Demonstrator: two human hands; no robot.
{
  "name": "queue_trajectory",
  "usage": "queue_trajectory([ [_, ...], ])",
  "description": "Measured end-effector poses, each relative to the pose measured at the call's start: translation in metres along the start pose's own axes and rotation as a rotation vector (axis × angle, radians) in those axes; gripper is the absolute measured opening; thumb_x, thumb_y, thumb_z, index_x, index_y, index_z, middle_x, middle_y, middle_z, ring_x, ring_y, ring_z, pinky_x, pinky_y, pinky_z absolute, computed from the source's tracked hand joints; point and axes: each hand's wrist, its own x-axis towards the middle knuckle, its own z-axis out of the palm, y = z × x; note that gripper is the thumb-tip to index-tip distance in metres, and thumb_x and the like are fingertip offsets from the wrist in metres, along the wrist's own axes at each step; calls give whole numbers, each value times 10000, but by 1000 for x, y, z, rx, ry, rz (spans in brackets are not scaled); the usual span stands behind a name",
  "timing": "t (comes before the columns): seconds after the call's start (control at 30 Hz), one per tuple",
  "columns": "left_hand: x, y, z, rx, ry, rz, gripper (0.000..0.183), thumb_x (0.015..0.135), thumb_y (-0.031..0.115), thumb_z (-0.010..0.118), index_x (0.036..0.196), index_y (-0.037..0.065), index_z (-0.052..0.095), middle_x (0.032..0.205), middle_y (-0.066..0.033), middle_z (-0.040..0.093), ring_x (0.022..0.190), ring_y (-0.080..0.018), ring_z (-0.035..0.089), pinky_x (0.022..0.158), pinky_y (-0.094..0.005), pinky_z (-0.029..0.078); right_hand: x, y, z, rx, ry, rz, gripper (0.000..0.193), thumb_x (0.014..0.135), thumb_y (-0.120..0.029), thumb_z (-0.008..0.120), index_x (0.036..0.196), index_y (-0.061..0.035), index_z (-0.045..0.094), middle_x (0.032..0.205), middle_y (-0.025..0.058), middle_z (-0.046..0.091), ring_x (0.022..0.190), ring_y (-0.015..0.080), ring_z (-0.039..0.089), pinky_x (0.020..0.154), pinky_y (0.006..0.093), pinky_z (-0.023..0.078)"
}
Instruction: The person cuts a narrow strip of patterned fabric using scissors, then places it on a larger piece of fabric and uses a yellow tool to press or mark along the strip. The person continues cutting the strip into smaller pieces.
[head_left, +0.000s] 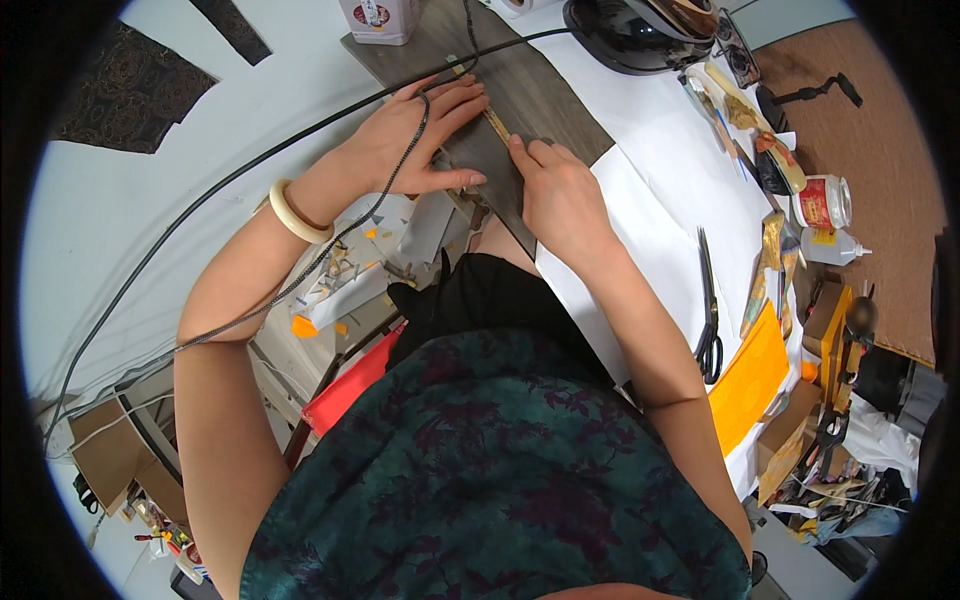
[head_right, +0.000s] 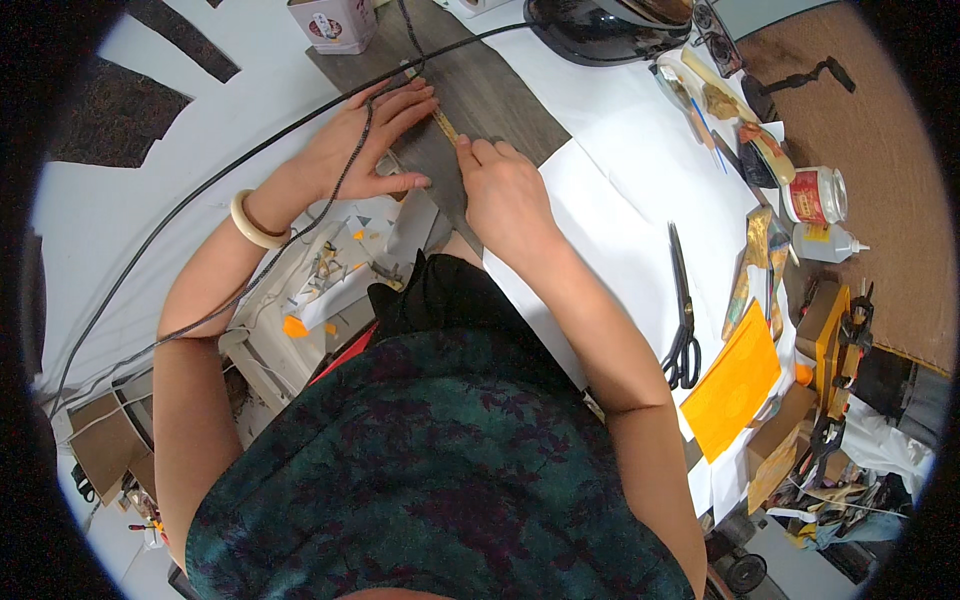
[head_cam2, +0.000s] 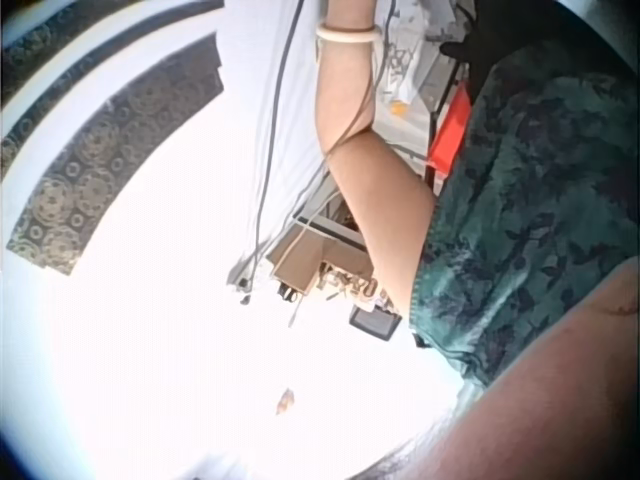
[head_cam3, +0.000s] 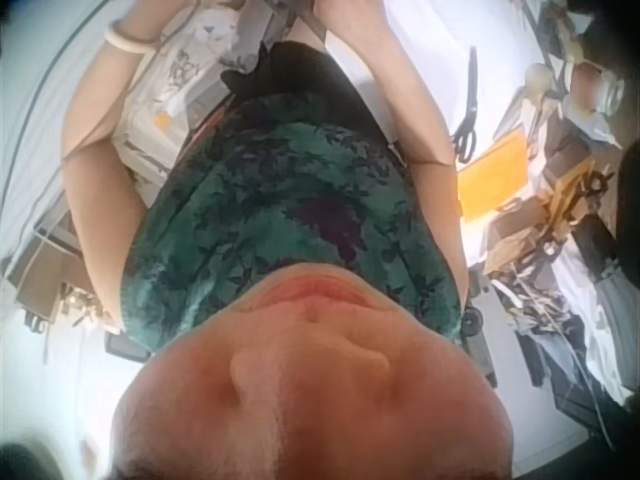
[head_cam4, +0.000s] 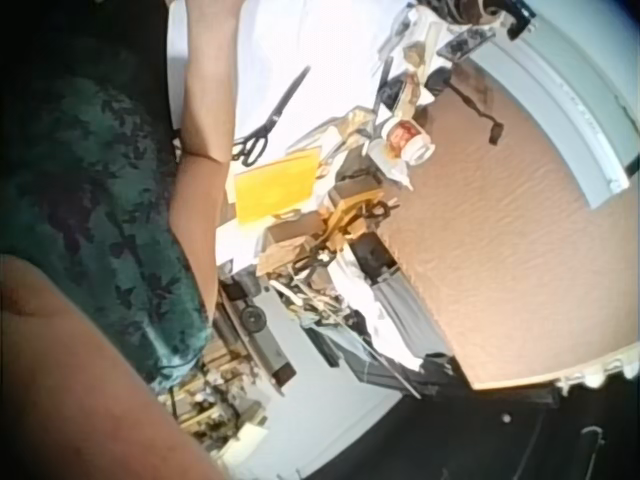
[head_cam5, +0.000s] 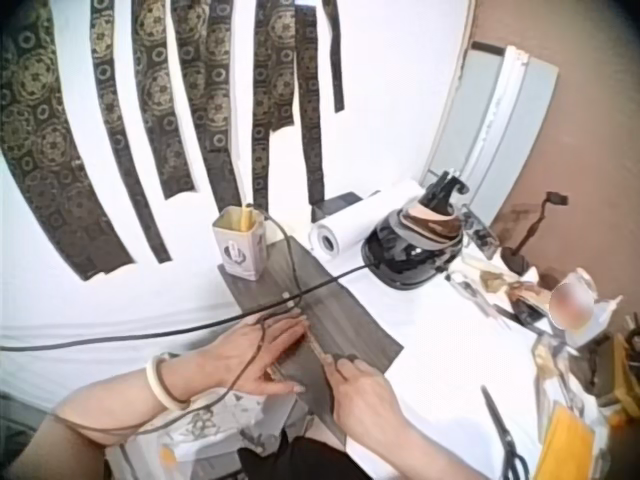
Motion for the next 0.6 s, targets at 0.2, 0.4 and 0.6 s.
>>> queue_trajectory([
  [0.2,2,2,-6,37,-87,10,853,930,695,673,1586,164,545,1630,-247,465,1562,-391,393,1302,-537,254,0,1,3,12,28,3,521,823,9,647,1337,88,682,1037,147,701,973,304,670,869,391,564],
  [0.4,2,5,-9,65,-106,19,815,929,709,661,1611,281,529,1639,-268,444,1570,-407,376,1301,-555,246,-3,1,-3,94,35,56,460,841,-5,658,1296,45,711,1014,137,686,971,306,681,852,412,575],
  [0.6,1,5,-6,74,-103,24,831,926,717,660,1618,282,516,1638,-276,441,1569,-407,378,1291,-567,257,-16,3,-10,129,30,53,402,859,9,657,1255,51,714,999,138,656,952,312,671,834,417,579],
])
